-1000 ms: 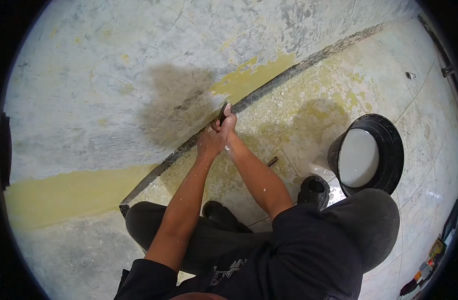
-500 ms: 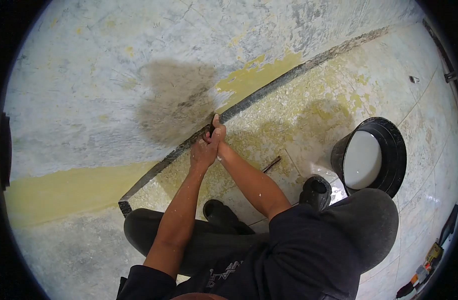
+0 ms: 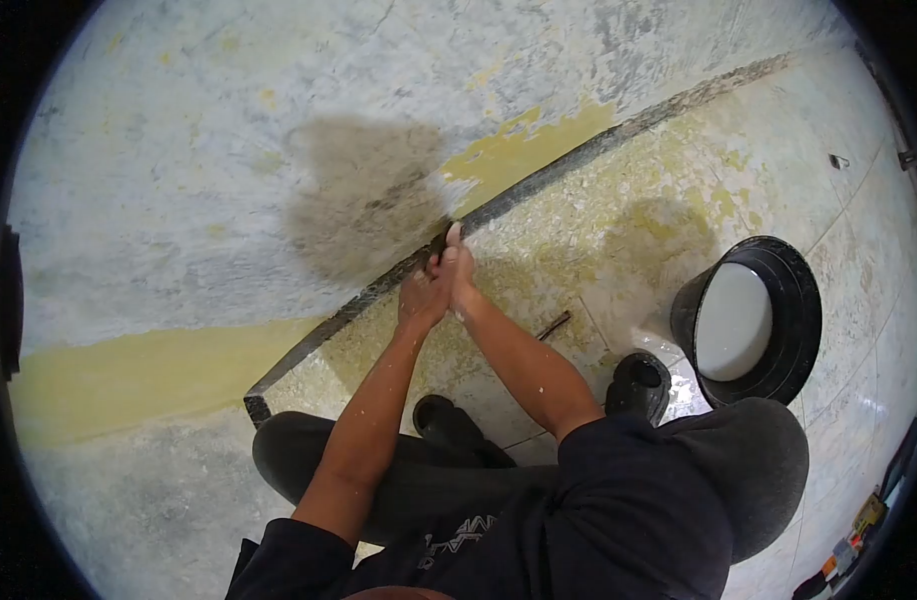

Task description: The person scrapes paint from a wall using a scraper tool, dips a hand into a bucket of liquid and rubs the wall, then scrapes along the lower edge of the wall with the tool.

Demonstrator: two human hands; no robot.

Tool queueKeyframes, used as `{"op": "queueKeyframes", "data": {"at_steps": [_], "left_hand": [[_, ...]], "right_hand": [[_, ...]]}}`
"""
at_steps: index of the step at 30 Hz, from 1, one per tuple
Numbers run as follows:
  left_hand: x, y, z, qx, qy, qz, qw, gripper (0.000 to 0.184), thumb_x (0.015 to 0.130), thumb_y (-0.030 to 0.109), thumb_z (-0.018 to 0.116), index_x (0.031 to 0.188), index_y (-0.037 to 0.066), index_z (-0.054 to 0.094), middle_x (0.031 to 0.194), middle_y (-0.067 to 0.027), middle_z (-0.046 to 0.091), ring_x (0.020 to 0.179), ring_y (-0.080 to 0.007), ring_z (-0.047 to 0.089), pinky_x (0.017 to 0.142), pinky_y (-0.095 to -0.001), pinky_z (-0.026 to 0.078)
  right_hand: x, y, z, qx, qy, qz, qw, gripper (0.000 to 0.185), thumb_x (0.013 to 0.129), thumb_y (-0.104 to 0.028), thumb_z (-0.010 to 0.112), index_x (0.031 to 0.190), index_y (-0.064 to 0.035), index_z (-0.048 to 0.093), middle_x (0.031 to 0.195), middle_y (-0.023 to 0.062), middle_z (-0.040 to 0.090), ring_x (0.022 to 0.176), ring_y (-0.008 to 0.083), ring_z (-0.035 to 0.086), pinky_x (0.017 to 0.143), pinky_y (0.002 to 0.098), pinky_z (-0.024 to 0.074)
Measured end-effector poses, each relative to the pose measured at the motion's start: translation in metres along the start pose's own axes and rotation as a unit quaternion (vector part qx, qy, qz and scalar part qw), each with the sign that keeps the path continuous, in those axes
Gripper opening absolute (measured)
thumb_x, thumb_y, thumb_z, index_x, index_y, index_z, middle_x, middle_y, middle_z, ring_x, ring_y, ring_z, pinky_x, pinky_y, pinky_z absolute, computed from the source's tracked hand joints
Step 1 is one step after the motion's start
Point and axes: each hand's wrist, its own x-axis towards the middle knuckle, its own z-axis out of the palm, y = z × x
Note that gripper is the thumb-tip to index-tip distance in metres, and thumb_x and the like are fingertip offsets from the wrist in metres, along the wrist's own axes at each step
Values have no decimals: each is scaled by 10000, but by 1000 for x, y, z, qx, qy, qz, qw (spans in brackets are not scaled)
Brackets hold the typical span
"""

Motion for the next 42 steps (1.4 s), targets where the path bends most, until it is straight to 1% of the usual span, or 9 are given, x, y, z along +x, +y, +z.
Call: {"op": "queueKeyframes", "data": {"at_steps": [4,10,17,19,26,31,35,37,42], "left_hand": [[-8,-35,-16,-20,17,-70,997,827,868,690,301,1122,-56,553,1095,-343,557,1067,-470,520,890,-489,418],[3,-58,-18,0,11,-58,998,804,897,657,264,1173,-43,547,1140,-336,543,1134,-466,482,943,-485,382],[11,-36,-18,8,-23,-20,1000,772,913,624,252,1223,-26,528,1209,-306,520,1174,-458,451,990,-475,351],[11,-9,-17,-7,36,67,997,750,901,627,295,1123,-34,569,1095,-308,577,1094,-449,520,940,-478,410],[24,12,-2,-2,7,29,1000,773,894,648,284,1181,-18,551,1185,-301,537,1140,-461,476,977,-479,361],[6,-36,-15,-37,-10,-30,999,832,846,674,386,1141,-88,542,1075,-338,570,1050,-440,549,900,-437,423],[-6,-59,-24,-48,-14,15,999,834,783,687,496,1048,-102,558,970,-324,597,982,-410,586,844,-414,447],[-2,-54,-31,-12,-74,-30,997,849,712,694,587,1109,-52,501,945,-211,640,938,-367,626,813,-391,487],[-1,-47,-15,-11,-11,-30,999,779,725,683,580,987,-48,532,895,-232,632,894,-386,620,790,-407,478]], "right_hand": [[-6,48,-1,15,-59,59,996,411,920,-505,480,867,-100,528,679,35,522,590,159,500,558,289,422],[-25,47,26,92,-72,21,993,437,941,-483,448,980,-61,552,711,25,531,583,167,494,557,303,435],[3,37,15,86,-95,16,992,421,949,-480,427,883,-81,546,651,14,500,530,174,454,520,312,406],[5,13,20,126,-52,-13,991,412,953,-472,417,814,-100,528,617,17,480,494,170,429,482,307,379],[17,-11,2,142,-98,-38,984,418,940,-494,424,779,-123,528,571,17,472,465,170,419,446,303,350],[-5,32,10,46,-74,-3,996,458,907,-569,447,750,-145,519,552,4,464,439,153,409,421,291,330],[1,60,13,48,-103,57,992,451,896,-554,481,715,-141,502,509,-4,436,373,131,342,378,286,292],[2,64,11,59,-122,62,989,462,874,-586,497,729,-148,502,497,-14,416,357,121,322,369,289,274],[6,56,5,6,-67,33,997,417,870,-546,538,747,-151,490,512,-8,424,363,123,333,360,252,280]]}}
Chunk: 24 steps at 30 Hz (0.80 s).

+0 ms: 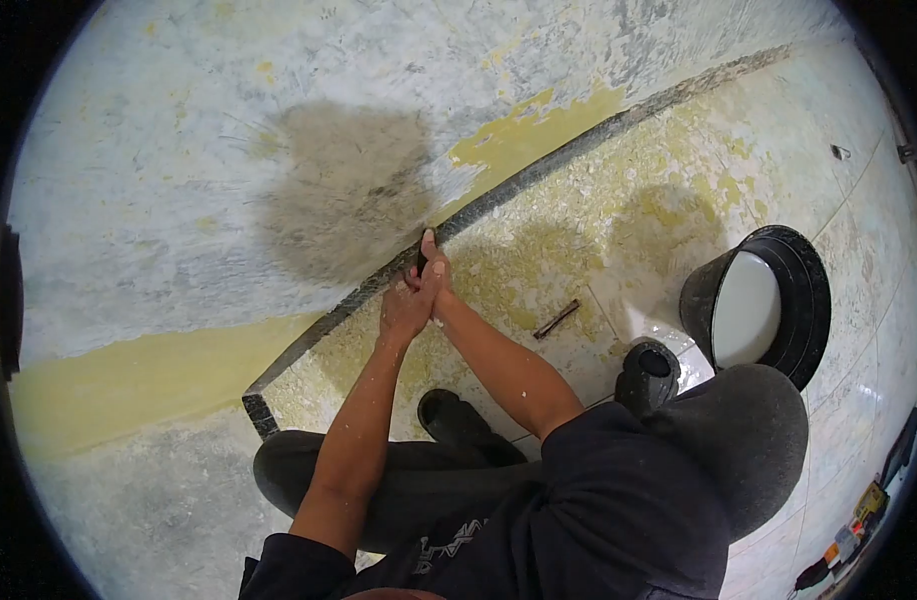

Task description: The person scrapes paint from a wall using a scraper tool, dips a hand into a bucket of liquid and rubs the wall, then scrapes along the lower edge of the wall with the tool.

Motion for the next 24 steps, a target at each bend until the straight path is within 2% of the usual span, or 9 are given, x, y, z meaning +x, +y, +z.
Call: {"op": "queueKeyframes", "data": {"at_steps": [1,5,7,10,13,16,18,21,24], "left_hand": [[1,1,2,2,17,6,1000,744,732,686,575,894,-39,557,860,-248,624,856,-400,614,770,-416,468],[4,5,5,-24,-2,3,1000,749,742,687,560,903,-44,569,873,-254,625,884,-410,606,784,-418,462],[3,3,4,17,-9,23,1000,727,741,649,580,1004,-28,534,917,-218,640,908,-374,626,811,-397,485],[0,10,-4,45,9,33,998,714,734,657,581,985,-10,548,919,-212,644,906,-375,625,811,-405,482],[1,10,-13,42,-30,29,998,813,746,700,533,1010,-67,584,943,-261,625,917,-411,600,800,-418,458],[6,4,-10,56,-14,23,998,812,735,701,544,1005,-64,574,937,-254,630,913,-405,604,803,-418,461],[0,-1,-8,39,-4,32,999,799,731,699,551,1000,-53,572,922,-247,631,907,-403,605,801,-420,462],[-3,6,-7,31,6,43,999,770,733,688,560,995,-37,570,913,-240,631,906,-404,605,799,-425,463],[6,2,0,57,20,40,997,739,749,669,558,1002,-25,571,940,-243,629,925,-411,599,804,-434,462]], "right_hand": [[0,-3,0,1,2,0,1000,417,870,-546,538,747,-151,490,512,-8,424,363,123,333,360,252,280],[8,-6,-9,53,-29,5,998,421,881,-516,544,696,-149,450,529,3,430,371,137,347,367,262,305],[5,-6,-9,71,-38,4,997,433,886,-509,540,673,-148,435,532,6,431,373,142,351,370,268,311],[4,-2,-4,74,-22,5,997,456,892,-512,530,649,-142,422,530,5,423,372,147,350,365,275,304],[5,1,-2,86,-60,-24,994,452,891,-520,526,657,-144,434,519,5,413,370,151,347,362,280,300],[6,5,2,110,-60,-10,992,446,890,-530,519,680,-140,470,507,3,417,368,138,347,358,267,310],[6,3,5,134,-9,3,991,446,887,-538,515,704,-132,504,503,2,434,366,121,355,354,247,325],[-3,0,0,124,-48,-1,991,441,880,-540,526,742,-121,522,506,-4,443,361,108,353,357,224,340],[11,0,-2,116,-21,-2,993,436,889,-537,511,761,-121,509,501,0,435,354,127,348,349,248,314]]}}
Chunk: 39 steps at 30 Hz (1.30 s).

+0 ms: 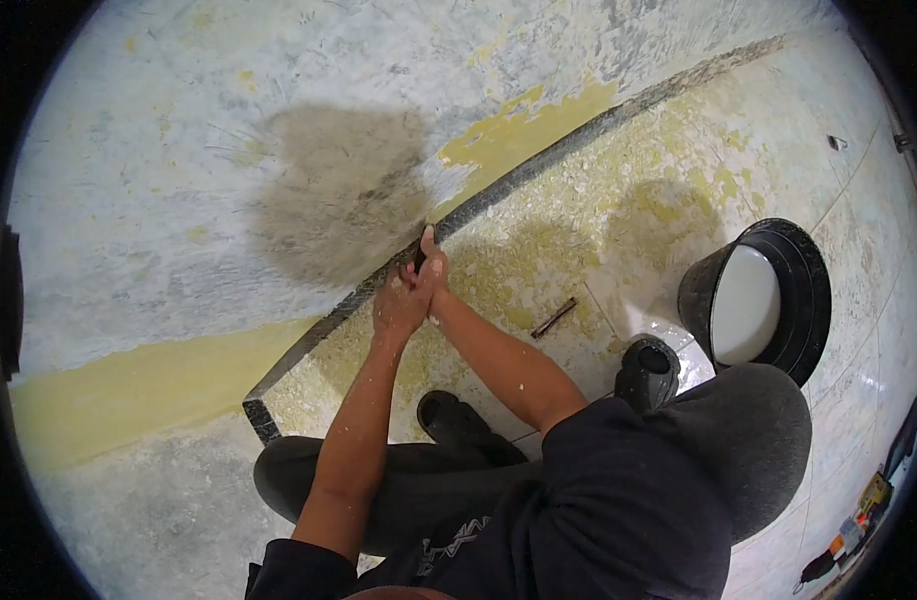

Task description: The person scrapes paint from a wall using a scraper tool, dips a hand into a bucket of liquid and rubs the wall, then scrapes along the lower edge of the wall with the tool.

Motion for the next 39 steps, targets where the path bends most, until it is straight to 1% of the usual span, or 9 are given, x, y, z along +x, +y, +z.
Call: {"op": "queueKeyframes", "data": {"at_steps": [10,12,20,23,26,28,31,33,39], "left_hand": [[8,34,12,-25,0,40,999,699,764,661,537,987,-1,582,976,-258,621,982,-412,581,832,-437,451],[18,50,15,-28,-5,39,999,695,764,661,535,982,2,581,976,-254,622,979,-413,581,832,-438,451],[4,35,16,-40,22,61,997,674,771,645,538,967,1,577,947,-252,624,944,-416,591,811,-437,455],[-2,29,13,-94,-8,-19,995,750,754,642,560,1130,-7,529,1011,-257,628,1002,-402,595,859,-447,460],[7,34,24,-92,-13,-13,996,695,819,631,473,1073,-9,565,1017,-267,605,983,-440,571,828,-472,456],[20,48,32,-51,40,116,991,717,811,649,470,1048,-19,578,1011,-275,606,997,-447,563,846,-473,451],[17,86,30,-59,-10,73,995,746,762,663,529,1111,5,555,1037,-280,610,1012,-425,577,868,-447,453],[17,85,35,-52,11,39,998,716,805,657,475,985,-26,589,964,-263,622,981,-440,571,853,-457,444],[8,52,17,-73,5,20,997,729,745,661,561,976,-30,572,939,-263,632,979,-416,594,833,-446,462]], "right_hand": [[10,-38,-9,-76,-72,-92,990,473,904,-520,484,657,-117,468,483,25,406,349,161,315,348,297,260],[16,-54,-8,9,-74,-74,994,468,876,-528,520,645,-125,467,478,20,396,350,168,314,351,302,265],[2,-41,3,-39,10,-51,998,452,882,-527,519,672,-130,466,508,17,414,371,164,355,344,296,270],[-4,-37,5,-86,8,-37,996,424,902,-512,503,728,-126,473,527,18,433,377,151,366,342,281,263],[0,-49,2,-95,56,-17,994,413,912,-495,491,747,-117,487,523,20,428,373,147,357,344,280,264],[9,-66,-5,-30,-58,-117,991,405,914,-481,492,770,-103,506,502,22,423,358,147,345,340,274,265],[3,-101,1,-26,-89,-115,989,413,911,-478,494,767,-91,515,468,27,412,339,152,332,334,275,266],[0,-106,8,-37,-41,-97,994,433,903,-497,498,767,-86,517,443,24,399,321,162,308,333,278,265],[-7,-62,15,2,-45,-43,998,446,884,-530,516,747,-106,527,468,27,421,326,155,324,316,272,269]]}}
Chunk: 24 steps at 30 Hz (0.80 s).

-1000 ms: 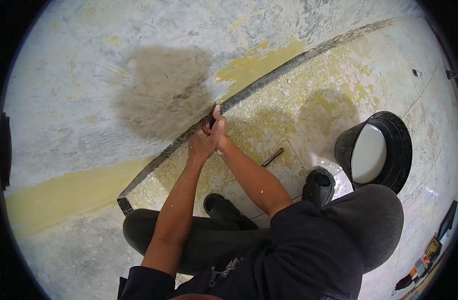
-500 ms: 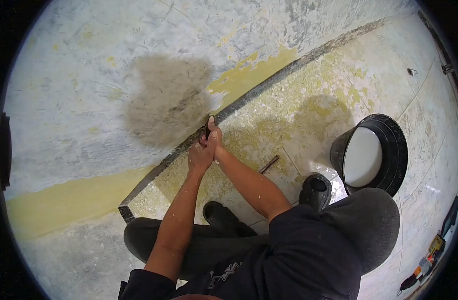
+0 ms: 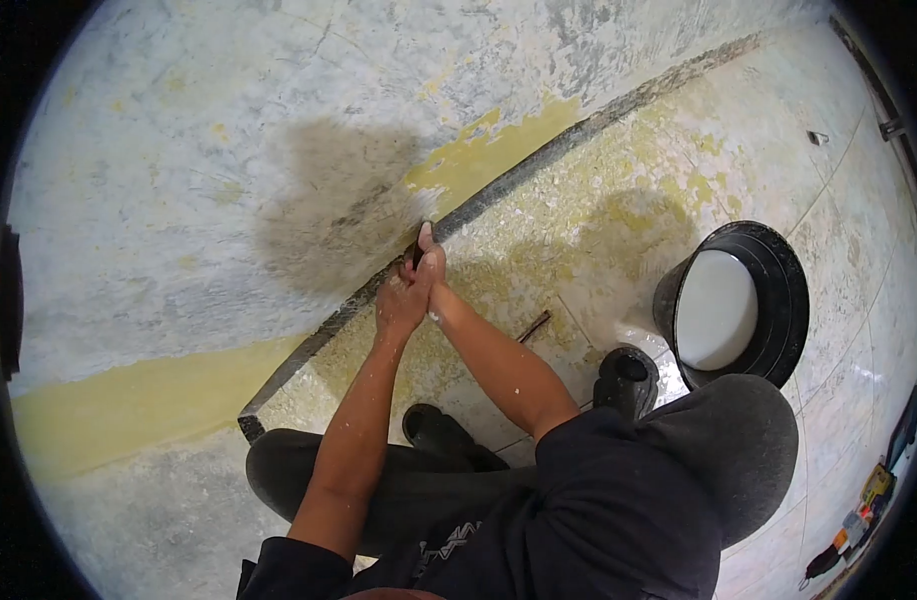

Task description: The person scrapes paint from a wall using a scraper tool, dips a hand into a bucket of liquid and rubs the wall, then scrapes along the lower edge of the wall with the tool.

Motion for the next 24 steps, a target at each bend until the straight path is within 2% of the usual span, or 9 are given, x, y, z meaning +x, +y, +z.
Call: {"op": "queueKeyframes", "data": {"at_steps": [2,4,5,7,12,16,18,21,24], "left_hand": [[-8,1,-6,-4,15,-7,1000,720,740,668,562,930,-27,575,939,-255,636,965,-407,602,825,-438,468],[-10,3,3,-17,14,-7,1000,710,743,667,560,927,-18,579,938,-251,638,962,-402,604,829,-435,466],[-8,6,8,-28,17,-8,999,699,746,666,557,925,-9,583,938,-246,640,958,-397,606,833,-432,465],[5,21,11,-12,2,-9,1000,694,748,668,554,930,-1,585,944,-242,641,958,-394,607,837,-427,464],[2,30,13,-43,-33,-28,998,693,750,679,540,941,15,590,969,-238,638,968,-392,603,853,-421,458],[2,4,1,31,11,43,999,714,749,686,533,955,4,588,976,-240,635,980,-398,597,853,-426,455],[1,2,0,34,37,66,997,719,749,686,533,960,1,588,973,-241,634,982,-400,595,851,-430,455],[-11,8,-7,31,1,-5,1000,704,752,673,545,951,-1,592,964,-242,635,968,-402,601,833,-432,461],[-3,20,3,-6,33,32,999,677,753,656,560,932,5,598,948,-234,642,953,-398,606,822,-434,464]], "right_hand": [[1,3,-3,-11,-1,-3,1000,441,878,-524,533,722,-112,512,486,29,436,328,155,327,323,273,274],[4,-4,-8,-41,70,31,996,425,888,-502,534,730,-108,513,489,32,443,328,158,335,329,271,272],[7,-10,-10,-45,69,31,996,425,888,-502,534,730,-108,513,489,32,443,328,158,335,329,271,272],[10,-27,-18,-41,-43,-44,997,411,903,-475,524,725,-106,506,486,34,439,326,163,333,331,265,270],[6,-39,-7,-47,-21,-31,998,405,921,-464,494,763,-93,526,485,34,440,327,167,337,330,268,272],[6,-16,1,37,22,9,999,420,924,-483,477,806,-85,537,512,24,462,338,158,350,330,272,307],[2,-6,-1,-1,7,-4,1000,420,923,-486,478,805,-87,532,526,21,472,344,153,355,330,268,313],[2,-4,-4,-46,22,6,999,420,922,-488,478,794,-90,525,541,19,482,350,145,361,322,261,303],[6,-28,0,-35,18,-8,999,426,920,-491,478,768,-96,522,529,20,472,353,142,366,314,259,280]]}}
